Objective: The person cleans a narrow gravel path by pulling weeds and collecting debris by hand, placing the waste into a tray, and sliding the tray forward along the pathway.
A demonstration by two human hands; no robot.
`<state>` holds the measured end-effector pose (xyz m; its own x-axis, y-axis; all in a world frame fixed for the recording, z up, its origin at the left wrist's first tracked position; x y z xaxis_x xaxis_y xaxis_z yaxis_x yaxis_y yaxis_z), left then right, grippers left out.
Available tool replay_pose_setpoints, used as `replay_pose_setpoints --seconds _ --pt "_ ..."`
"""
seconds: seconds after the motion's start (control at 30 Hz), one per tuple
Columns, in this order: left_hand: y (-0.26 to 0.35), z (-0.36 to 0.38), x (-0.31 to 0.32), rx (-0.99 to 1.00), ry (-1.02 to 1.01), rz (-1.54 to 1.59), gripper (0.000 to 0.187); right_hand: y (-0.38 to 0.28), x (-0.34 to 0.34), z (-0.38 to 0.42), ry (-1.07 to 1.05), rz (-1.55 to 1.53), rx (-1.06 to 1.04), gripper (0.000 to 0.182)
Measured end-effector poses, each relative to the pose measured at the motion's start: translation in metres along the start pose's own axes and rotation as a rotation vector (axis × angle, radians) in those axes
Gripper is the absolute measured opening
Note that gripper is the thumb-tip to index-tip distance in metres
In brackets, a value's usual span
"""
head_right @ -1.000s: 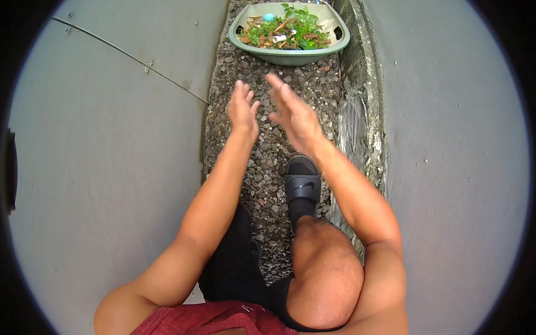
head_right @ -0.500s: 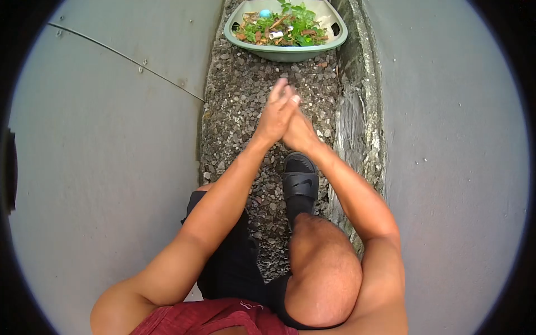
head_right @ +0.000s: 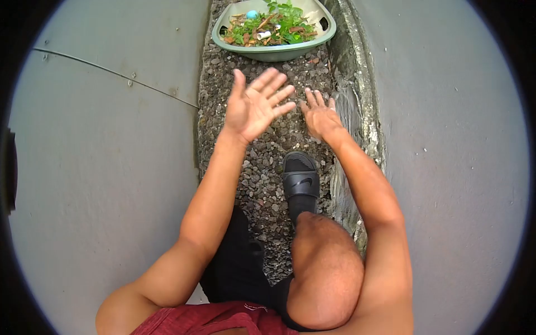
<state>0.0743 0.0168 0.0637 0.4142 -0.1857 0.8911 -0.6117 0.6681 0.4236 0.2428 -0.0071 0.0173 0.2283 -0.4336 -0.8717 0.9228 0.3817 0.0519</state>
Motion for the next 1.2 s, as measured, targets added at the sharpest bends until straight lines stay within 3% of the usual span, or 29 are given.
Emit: replay_pose_setpoints --seconds 0.1,0.17,0.27,0.3,0.37,0.4,0.43,0.5,0.53,0.57,0.63,0.7,0.77,0.83,0.87,0.9,0.97,1.0,1.03,1.1,1.13,1.17,1.2 --pt "0.004 0.0 -0.039 0.114 0.293 -0.038 0.093 -0.039 -0.047 0.023 0.805 -0.43 -0.062 0.059" --pt "-0.015 -0.01 -0.075 -0.021 0.362 0.082 0.09 -0.078 -0.096 0.04 1.097 -0.562 -0.382 0.054" --pt "-0.044 -0.001 -0.056 0.038 0.19 0.057 0.071 -0.12 -0.122 0.055 1.12 -0.461 -0.84 0.054" --pt "-0.055 0.002 -0.053 0.054 0.119 0.075 0.064 -0.11 -0.103 0.032 1.04 -0.515 -0.83 0.054" --pt "-0.049 -0.008 -0.033 -0.108 -0.138 0.253 0.058 -0.066 -0.056 -0.014 0.87 -0.611 -0.796 0.054" --pt "-0.04 -0.005 -0.024 0.071 0.155 0.233 0.063 -0.049 -0.042 -0.024 0.83 -0.763 -0.496 0.054" --pt "-0.025 0.005 -0.011 -0.084 0.03 0.15 0.064 -0.032 -0.028 -0.03 0.779 -0.903 -0.183 0.054" --pt "0.007 0.014 0.007 0.099 0.241 -0.254 0.06 0.003 -0.002 -0.035 0.656 -0.702 0.104 0.058" --pt "0.023 0.016 0.011 0.214 0.225 -0.377 0.06 0.008 0.001 -0.03 0.7 -0.462 0.083 0.061" --pt "0.032 0.02 0.015 0.313 0.226 -0.329 0.059 0.017 0.01 -0.032 0.652 -0.856 0.178 0.062" --pt "0.033 0.025 0.008 0.31 0.302 -0.228 0.056 0.005 -0.005 -0.023 0.488 -1.632 0.363 0.064" --pt "0.02 0.018 0.011 0.185 0.164 -0.207 0.054 0.002 0.003 -0.034 0.541 -2.191 0.441 0.063" --pt "-0.001 0.01 0.03 0.01 -0.051 -0.246 0.056 0.007 0.022 -0.05 0.418 -2.365 0.261 0.064" --pt "-0.032 0.011 0.054 -0.186 -0.305 -0.205 0.061 -0.009 0.015 -0.046 0.483 -2.456 0.069 0.073" --pt "-0.04 0.01 0.047 -0.231 -0.31 -0.142 0.06 -0.017 0.011 -0.043 0.508 -2.502 -0.032 0.079" --pt "-0.048 0.009 0.04 -0.275 -0.314 -0.08 0.059 -0.039 -0.037 -0.027 0.483 -2.437 0.106 0.082" --pt "-0.041 0.005 0.017 -0.287 -0.277 0.131 0.052 -0.049 -0.045 -0.026 0.384 -2.579 -0.206 0.088" --pt "-0.04 -0.007 0.0 0.048 0.229 0.023 0.044 -0.05 -0.058 -0.018 0.38 -2.608 -0.257 0.087" --pt "-0.02 -0.004 -0.006 0.075 0.37 -0.252 0.036 -0.053 -0.069 -0.007 0.377 -2.646 -0.297 0.086" --pt "-0.002 0.004 -0.058 0.3 0.755 -0.066 0.034 -0.053 -0.079 -0.001 0.424 -2.676 -0.391 0.083" --pt "-0.002 0.011 -0.08 0.356 0.949 -0.002 0.043 -0.052 -0.088 0.004 0.469 -2.695 -0.414 0.082" --pt "-0.002 0.018 -0.087 0.267 1.145 -0.094 0.043 -0.05 -0.094 0.006 0.52 -2.713 -0.443 0.082" --pt "-0.003 0.016 -0.071 0.279 1.094 -0.134 0.042 -0.039 -0.094 0.001 0.631 -2.636 -0.394 0.082"
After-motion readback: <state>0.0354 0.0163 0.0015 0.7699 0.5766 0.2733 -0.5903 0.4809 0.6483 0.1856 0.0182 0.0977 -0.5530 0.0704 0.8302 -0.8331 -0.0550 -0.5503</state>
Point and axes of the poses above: each hand's wrist, its own z-axis away from the middle knuckle, its own x-axis out of the palm, y = z × x, the point moved 3 cm from there along -z, towards the middle knuckle, and after that the axes turned 8 degrees about -x, right-handed, at the moved point
